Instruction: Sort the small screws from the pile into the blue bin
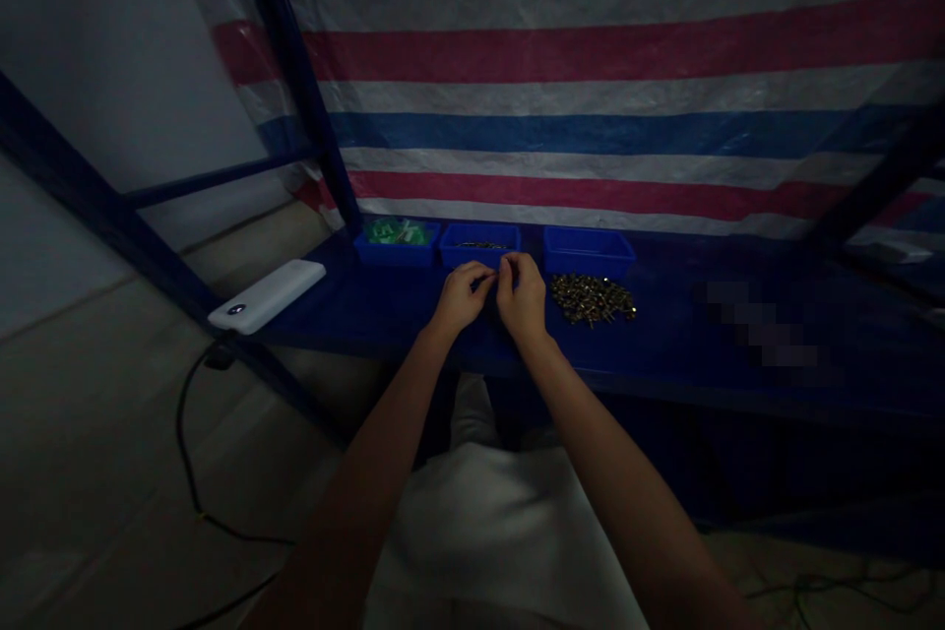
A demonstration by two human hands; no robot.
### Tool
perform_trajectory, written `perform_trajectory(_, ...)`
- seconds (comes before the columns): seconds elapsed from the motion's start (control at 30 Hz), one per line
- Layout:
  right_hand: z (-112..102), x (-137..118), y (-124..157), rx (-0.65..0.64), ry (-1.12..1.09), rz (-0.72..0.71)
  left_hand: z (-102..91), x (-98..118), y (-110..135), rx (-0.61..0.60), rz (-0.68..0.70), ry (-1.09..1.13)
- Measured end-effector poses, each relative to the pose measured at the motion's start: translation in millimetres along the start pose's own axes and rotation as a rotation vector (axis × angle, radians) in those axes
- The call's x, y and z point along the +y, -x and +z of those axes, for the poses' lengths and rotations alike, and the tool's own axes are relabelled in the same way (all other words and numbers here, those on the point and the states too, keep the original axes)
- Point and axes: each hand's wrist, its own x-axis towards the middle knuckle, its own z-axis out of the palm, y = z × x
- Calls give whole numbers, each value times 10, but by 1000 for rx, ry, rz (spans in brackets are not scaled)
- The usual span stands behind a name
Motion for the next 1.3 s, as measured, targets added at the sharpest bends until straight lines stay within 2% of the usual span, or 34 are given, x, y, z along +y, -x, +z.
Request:
perform_trajectory(0.1, -7, 2, -1, 14, -20, 1, 7, -12, -12, 33, -43, -8)
perform_trajectory(0.17, -10, 12, -3, 39, -17, 7, 19, -38, -35, 88, -126, 12)
perform_trajectory(0.27, -16, 36, -4, 52, 1, 22, 13, -54, -93, 157, -309, 148)
perform_trajectory(0.33, -25, 52, -3, 40, 5, 29, -37, 16, -141, 191, -354, 270)
perform_trajectory(0.43, -42, 72, 0, 23, -4, 40, -180, 286, -213, 255, -210, 365)
perform_trajectory(0.53, -53, 94, 2, 17, -4, 53, -313, 591, -269, 300, -49, 365)
perform_trajectory(0.6, -53, 108, 3, 9, 1, 55, -345, 674, -294, 302, -16, 341)
perform_trajectory(0.67, -51, 120, 2, 1, 10, 51, -333, 626, -305, 281, -44, 296)
perform_trajectory(0.8, -48, 131, 2, -7, 26, 40, -327, 399, -292, 182, -172, 209)
perform_trajectory(0.9, -49, 132, 8, -16, 29, 37, -425, 409, -300, 131, -173, 243)
perform_trajectory(1.03, -50, 137, 17, -32, 33, 51, -565, 570, -424, 175, -79, 309)
perform_trajectory(1.1, -48, 143, 19, -37, 37, 54, -574, 579, -539, 208, -44, 299)
perform_trajectory(1.2, -42, 155, 19, -39, 42, 51, -504, 455, -737, 267, -19, 246)
perform_trajectory(1.3, -38, 156, 20, -45, 38, 54, -377, 238, -901, 315, -36, 151)
